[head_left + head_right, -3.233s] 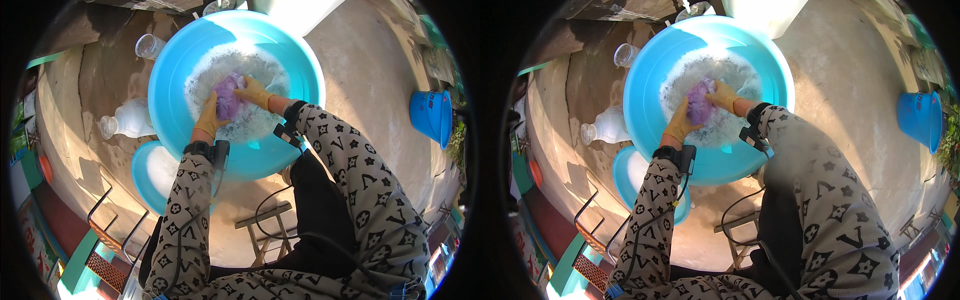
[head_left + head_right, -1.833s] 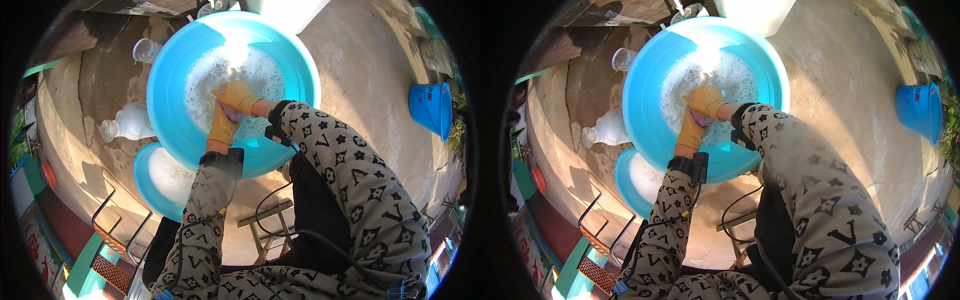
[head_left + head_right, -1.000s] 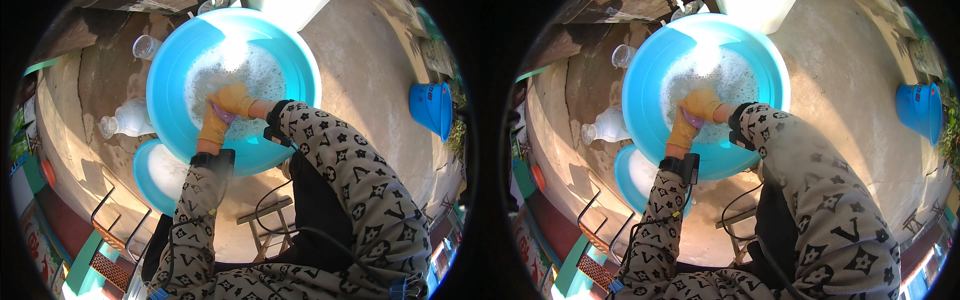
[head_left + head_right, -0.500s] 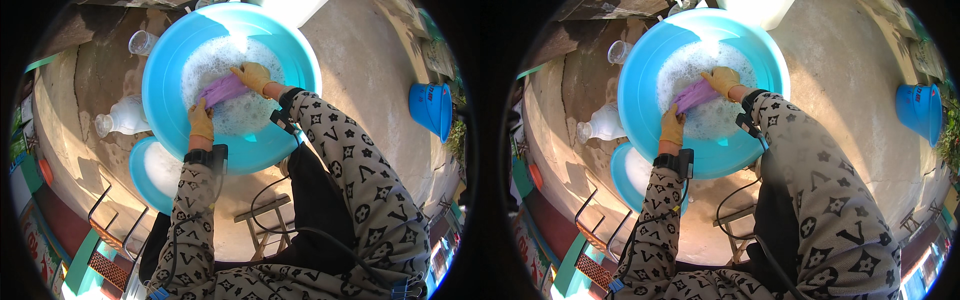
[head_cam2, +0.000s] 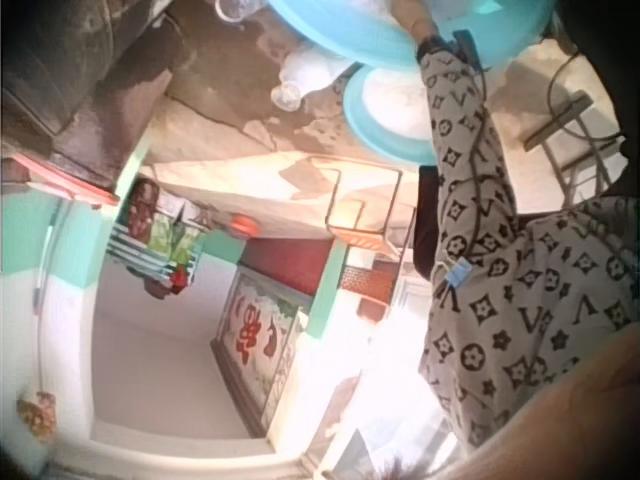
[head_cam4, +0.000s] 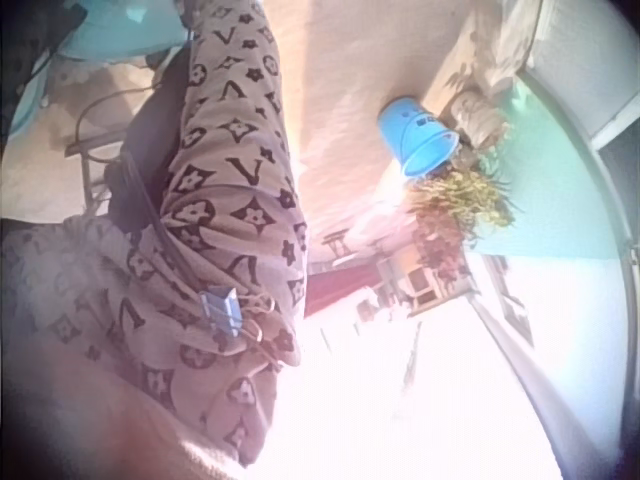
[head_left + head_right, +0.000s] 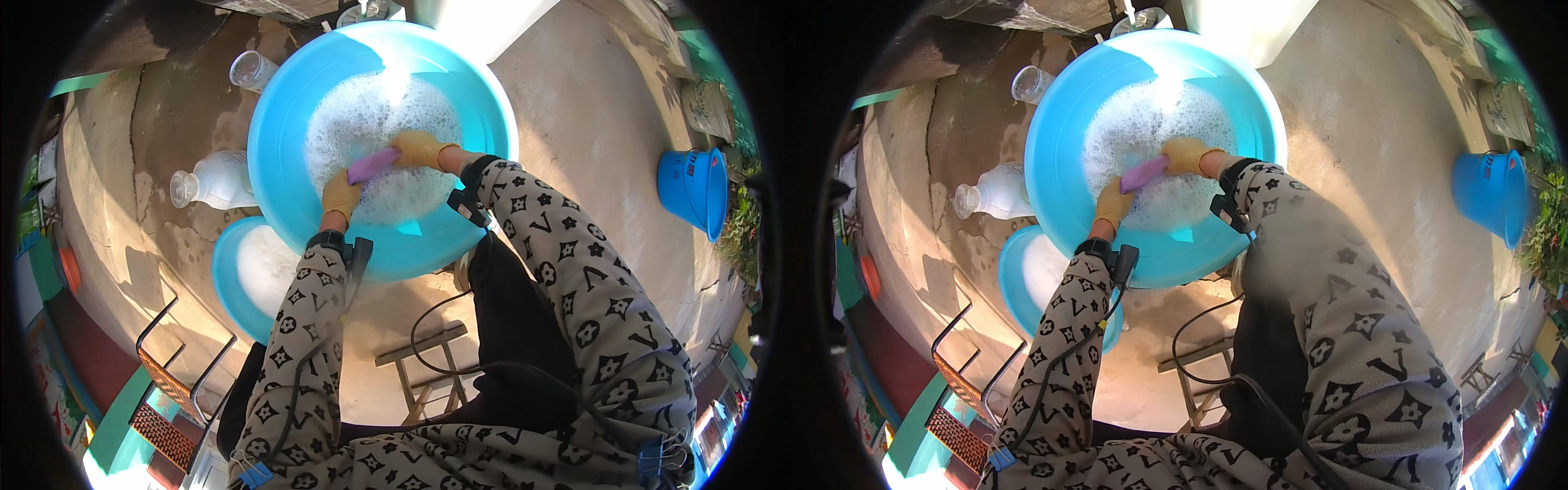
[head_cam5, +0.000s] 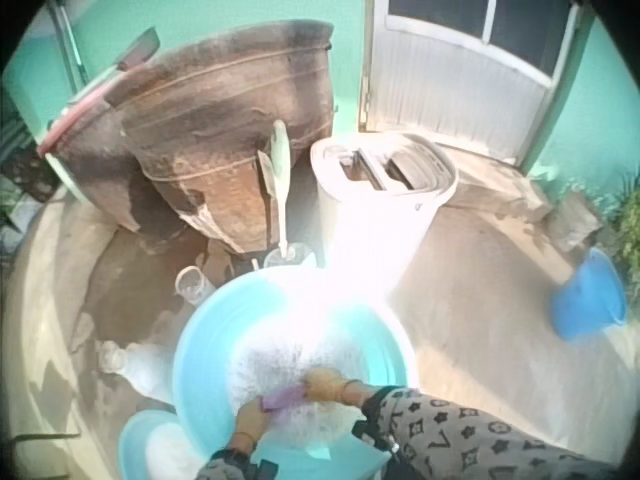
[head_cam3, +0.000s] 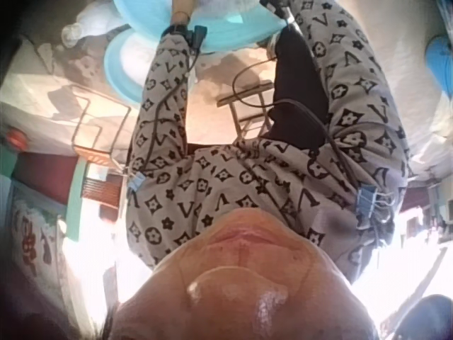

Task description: The person washes a purple cloth by hand in a blue basin filled with soapy water, then rinses it in a second basin. After wringing the cloth, the person wipes a glass door with it and returns to the basins.

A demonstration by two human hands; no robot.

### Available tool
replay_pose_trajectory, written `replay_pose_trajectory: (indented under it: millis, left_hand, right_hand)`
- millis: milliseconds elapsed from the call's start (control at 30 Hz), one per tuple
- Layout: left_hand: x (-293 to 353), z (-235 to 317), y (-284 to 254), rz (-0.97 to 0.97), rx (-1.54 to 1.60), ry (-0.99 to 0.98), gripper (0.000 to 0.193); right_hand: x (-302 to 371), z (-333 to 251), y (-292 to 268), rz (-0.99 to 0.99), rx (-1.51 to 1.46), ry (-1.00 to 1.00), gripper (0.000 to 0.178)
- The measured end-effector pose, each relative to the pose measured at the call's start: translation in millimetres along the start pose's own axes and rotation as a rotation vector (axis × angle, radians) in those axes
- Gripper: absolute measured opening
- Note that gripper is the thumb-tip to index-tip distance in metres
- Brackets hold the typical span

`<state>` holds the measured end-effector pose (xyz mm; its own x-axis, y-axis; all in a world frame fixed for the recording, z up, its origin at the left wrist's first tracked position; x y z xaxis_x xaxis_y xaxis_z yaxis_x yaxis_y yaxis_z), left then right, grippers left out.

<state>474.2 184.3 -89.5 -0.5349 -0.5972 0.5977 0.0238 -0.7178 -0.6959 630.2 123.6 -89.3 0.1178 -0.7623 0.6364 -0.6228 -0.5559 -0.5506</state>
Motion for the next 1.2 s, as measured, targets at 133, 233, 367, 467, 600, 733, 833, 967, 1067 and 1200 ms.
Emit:
replay_pose_trajectory:
  millis: [133, 233, 367, 467, 600, 733, 833, 967, 1067, 1200]
  left_hand:
    - [26, 12, -29, 0.049, 0.127, 0.055, 0.033]
    - [46, 17, -61, 0.071, 0.18, 0.087, 0.038]
    - [102, 66, -118, 0.292, 0.268, 0.349, 0.055]
    - [166, 89, -179, 0.627, 0.165, 0.517, 0.072]
    - [189, 111, -215, 0.571, 0.431, 0.653, 0.064]
    - [204, 95, -230, 0.376, 0.734, 0.539, 0.025]
    - [222, 104, -249, 0.392, 0.88, 0.578, 0.025]
    - [229, 111, -263, 0.289, 1.105, 0.628, 0.028]
    - [235, 125, -280, 0.335, 1.193, 0.889, 0.031]
    - [217, 120, -290, 0.313, 1.425, 0.91, 0.034]
  right_hand:
    - [39, -26, -44, -0.028, -0.234, -0.173, 0.028]
    - [54, -76, -74, -0.053, -0.24, -0.261, 0.035]
    - [113, -150, -136, -0.041, -0.123, -0.405, 0.038]
    - [148, -216, -156, -0.048, -0.102, -0.403, 0.038]
    - [203, -260, -184, 0.063, -0.224, -0.415, 0.044]
    - [234, -279, -191, 0.192, -0.368, -0.53, 0.041]
    - [237, -256, -192, 0.296, -0.486, -0.435, 0.039]
    - [237, -248, -194, 0.502, -0.469, -0.347, 0.04]
    - [232, -241, -185, 0.5, -0.612, -0.246, 0.046]
    - [249, -258, -202, 0.674, -0.432, -0.3, 0.058]
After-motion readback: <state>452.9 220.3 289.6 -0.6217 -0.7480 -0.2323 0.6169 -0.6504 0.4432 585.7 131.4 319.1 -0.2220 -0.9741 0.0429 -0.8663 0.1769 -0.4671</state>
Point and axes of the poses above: each hand's wrist, its own x-axis away from the middle knuckle, its own y-axis out of the palm, z = x × y, the point moved 10 cm from there along -x, towards the middle knuckle, and after that the axes turned 9 degrees about -z, right-handed, at the moved point
